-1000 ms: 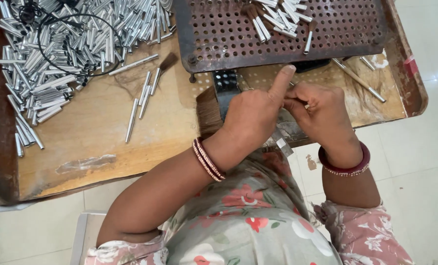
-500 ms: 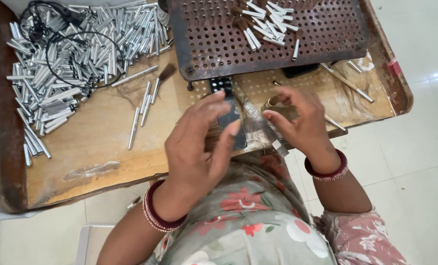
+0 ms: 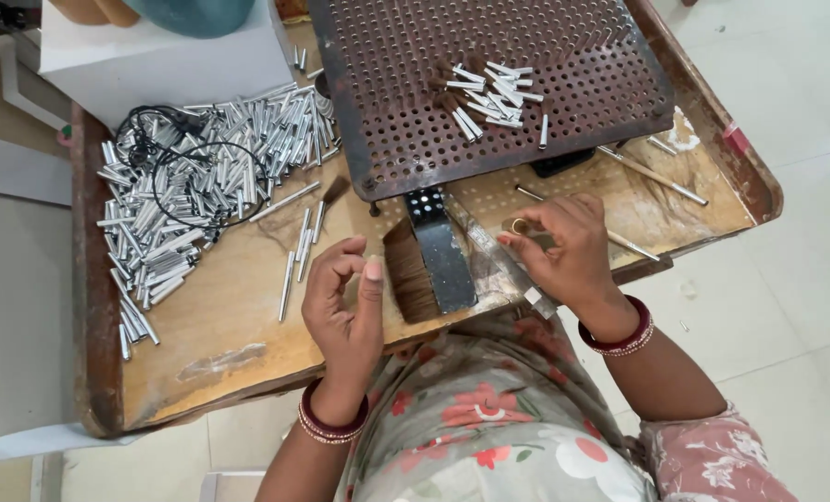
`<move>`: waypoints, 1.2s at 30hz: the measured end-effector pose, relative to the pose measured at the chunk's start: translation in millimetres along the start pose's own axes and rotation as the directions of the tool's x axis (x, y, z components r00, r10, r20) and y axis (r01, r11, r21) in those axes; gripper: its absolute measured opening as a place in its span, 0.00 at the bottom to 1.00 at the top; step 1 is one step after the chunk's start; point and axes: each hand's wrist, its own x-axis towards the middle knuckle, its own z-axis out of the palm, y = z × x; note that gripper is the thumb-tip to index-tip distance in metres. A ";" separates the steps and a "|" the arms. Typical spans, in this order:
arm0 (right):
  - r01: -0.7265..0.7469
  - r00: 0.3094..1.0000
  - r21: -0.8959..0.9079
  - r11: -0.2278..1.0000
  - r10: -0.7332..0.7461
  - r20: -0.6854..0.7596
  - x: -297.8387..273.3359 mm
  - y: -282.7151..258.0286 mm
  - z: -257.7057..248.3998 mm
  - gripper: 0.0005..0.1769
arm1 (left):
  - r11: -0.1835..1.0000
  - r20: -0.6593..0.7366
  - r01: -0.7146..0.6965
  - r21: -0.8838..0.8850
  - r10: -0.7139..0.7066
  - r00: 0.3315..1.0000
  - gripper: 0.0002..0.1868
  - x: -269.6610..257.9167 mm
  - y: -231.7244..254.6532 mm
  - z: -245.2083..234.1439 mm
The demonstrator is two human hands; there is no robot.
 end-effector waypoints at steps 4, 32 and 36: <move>-0.048 0.998 -0.040 0.998 0.046 -0.042 -3.6 8.3 5.5 0.15 | 0.995 -0.013 0.073 -0.070 -0.075 0.997 0.06 -3.0 0.2 0.2; -0.074 0.996 0.057 0.996 0.071 0.050 19.9 -1.3 -15.9 0.15 | 0.984 0.009 0.094 -0.149 -0.093 0.996 0.09 -5.5 12.5 -3.6; -0.182 0.980 0.097 0.979 0.172 0.103 26.8 -0.9 -17.8 0.08 | 0.981 0.030 0.091 -0.171 -0.087 0.996 0.08 -4.3 21.8 1.8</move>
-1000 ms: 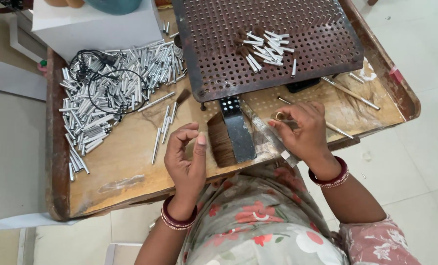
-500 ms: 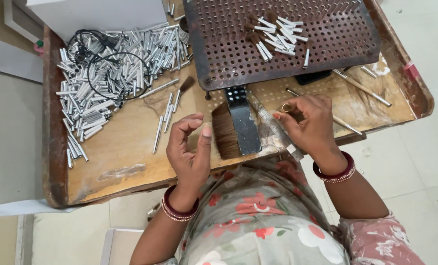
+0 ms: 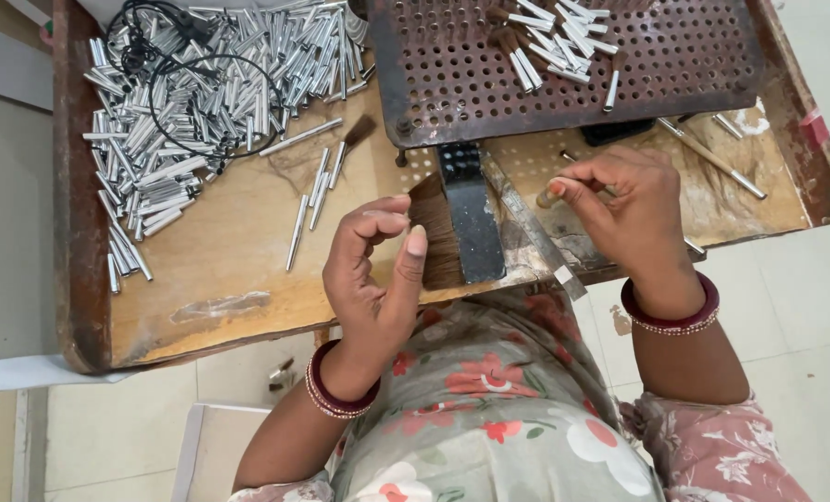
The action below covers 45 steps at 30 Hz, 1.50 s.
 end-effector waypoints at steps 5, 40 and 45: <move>0.031 0.998 -0.046 0.998 -0.034 -0.061 -9.9 -0.4 6.3 0.07 | 0.999 0.047 -0.047 0.023 0.046 0.998 0.09 -0.8 7.8 10.7; 0.371 0.852 0.292 0.882 -0.198 -0.485 -90.6 -24.2 72.5 0.15 | 0.960 0.424 -0.200 0.198 0.100 0.900 0.07 -13.9 20.3 31.8; 0.381 0.812 0.342 0.859 -0.135 -0.567 -79.9 -13.8 67.6 0.20 | 0.421 0.278 -0.184 0.888 -0.174 0.945 0.08 66.1 -44.5 -54.9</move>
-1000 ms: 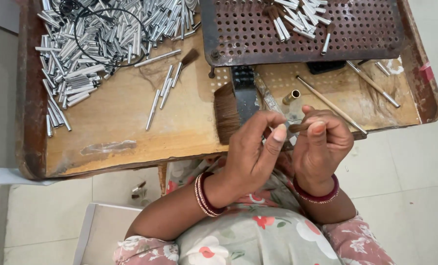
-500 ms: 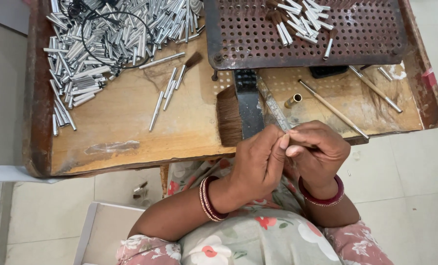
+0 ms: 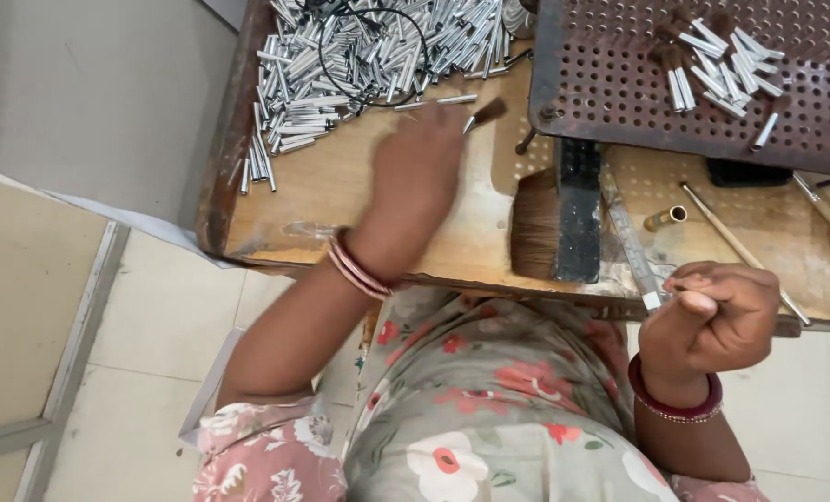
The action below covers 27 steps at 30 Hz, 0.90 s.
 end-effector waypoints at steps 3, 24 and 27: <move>-0.007 0.999 0.015 1.000 0.008 -0.034 6.6 1.4 -4.1 0.22 | 0.908 -0.226 0.169 0.384 -0.085 0.971 0.04 19.1 -58.5 -18.1; 0.004 0.999 -0.118 0.993 0.003 0.053 8.1 -12.4 -13.5 0.23 | 0.821 -0.418 0.246 0.514 -0.011 0.909 0.04 19.6 -103.0 -0.8; 0.002 0.997 -0.130 0.992 0.009 0.079 5.6 -7.9 -13.6 0.21 | 0.872 -0.386 0.229 0.433 -0.050 0.921 0.04 14.8 -105.6 -3.4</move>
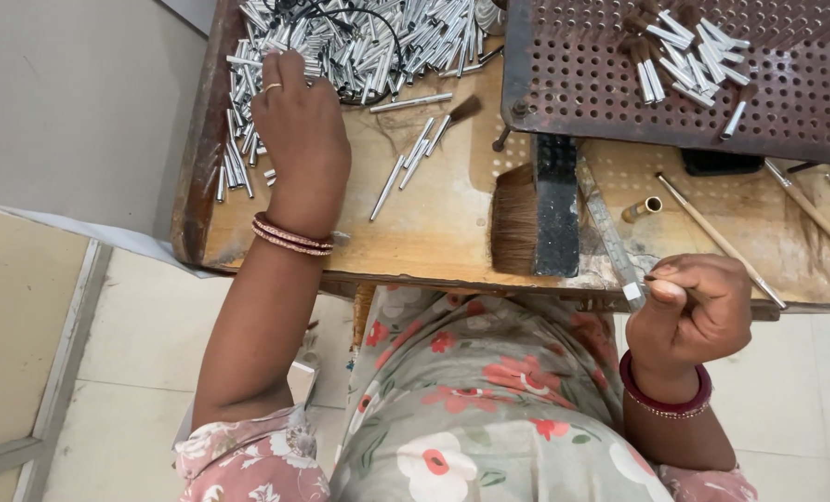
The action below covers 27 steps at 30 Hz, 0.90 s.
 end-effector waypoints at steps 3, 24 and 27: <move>-0.003 1.000 -0.009 1.000 0.003 0.002 -3.1 2.9 0.3 0.20 | 0.997 0.019 -0.050 -0.064 0.051 0.999 0.05 -4.4 8.8 -19.3; -0.321 0.945 0.357 0.877 0.275 0.175 7.7 -30.9 9.3 0.17 | -0.181 0.205 0.355 -0.917 0.550 0.810 0.05 -92.8 170.5 -134.0; -0.285 0.955 0.309 0.907 0.240 0.175 6.8 -33.9 5.9 0.16 | 0.061 0.062 0.041 -0.997 0.412 0.909 0.07 -95.5 171.7 -137.1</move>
